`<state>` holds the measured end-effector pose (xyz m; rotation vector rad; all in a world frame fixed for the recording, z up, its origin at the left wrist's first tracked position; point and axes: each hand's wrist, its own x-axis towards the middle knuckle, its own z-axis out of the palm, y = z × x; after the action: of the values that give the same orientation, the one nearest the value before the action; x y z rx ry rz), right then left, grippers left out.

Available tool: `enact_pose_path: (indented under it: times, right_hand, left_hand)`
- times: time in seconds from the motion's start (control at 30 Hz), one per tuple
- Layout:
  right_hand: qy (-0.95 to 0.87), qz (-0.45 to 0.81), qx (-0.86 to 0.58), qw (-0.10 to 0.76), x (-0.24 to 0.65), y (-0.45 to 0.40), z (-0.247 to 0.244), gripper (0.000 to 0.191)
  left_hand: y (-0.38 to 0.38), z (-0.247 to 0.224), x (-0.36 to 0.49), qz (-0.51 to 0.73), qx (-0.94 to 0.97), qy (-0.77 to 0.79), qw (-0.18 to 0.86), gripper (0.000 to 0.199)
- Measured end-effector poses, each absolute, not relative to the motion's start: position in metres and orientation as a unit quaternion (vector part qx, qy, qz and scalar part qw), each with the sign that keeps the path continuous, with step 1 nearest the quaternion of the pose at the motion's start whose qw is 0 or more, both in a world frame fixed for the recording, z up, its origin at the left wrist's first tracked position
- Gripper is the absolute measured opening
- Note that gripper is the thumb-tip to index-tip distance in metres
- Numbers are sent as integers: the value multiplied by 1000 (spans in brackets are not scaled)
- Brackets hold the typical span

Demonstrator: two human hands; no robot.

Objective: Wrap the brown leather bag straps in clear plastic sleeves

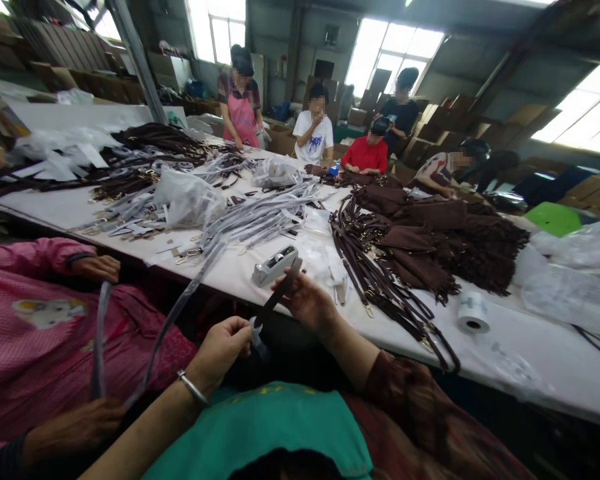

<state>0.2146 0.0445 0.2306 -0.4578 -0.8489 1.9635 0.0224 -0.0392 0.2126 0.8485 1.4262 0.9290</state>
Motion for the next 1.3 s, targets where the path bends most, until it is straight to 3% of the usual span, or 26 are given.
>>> enact_pose_path:
  times: [0.13,0.3,0.47,0.6,0.77,0.9,1.13,1.2,1.3]
  right_hand:
    - [-281,812,-173,482,235,77,254,43]
    - [-312,739,-200,563,256,110,296,29]
    - [-371,668,-200,614,280,125,340,27]
    - [-438,620,-193,622,284,121,378,30]
    - [-551,566,-235,566,257,93,414,29]
    - [-648,566,-201,468,229,67,403,30]
    - [-774,489,-231,329,194,53,327,33]
    - [-734,548,-239,322,192,51,310,43]
    - [-540,714,-202,398,199,48,297,52]
  left_hand:
    - [-38,202,24,375,358,619,590,21]
    - [-33,194,30,358,373,625,586,24]
    - [-30,168,19,345,360,649,574,26]
    - [-25,158,7,330,340,662,580,28]
    - [-6,195,2,368,340,614,610,26]
    - [3,243,6,394,356,597,601,23]
    - [-8,298,18,456,354,507,640,24]
    - [-11,300,19,458,347,487,658,23]
    - [-15,292,13,461,294,486,682,25]
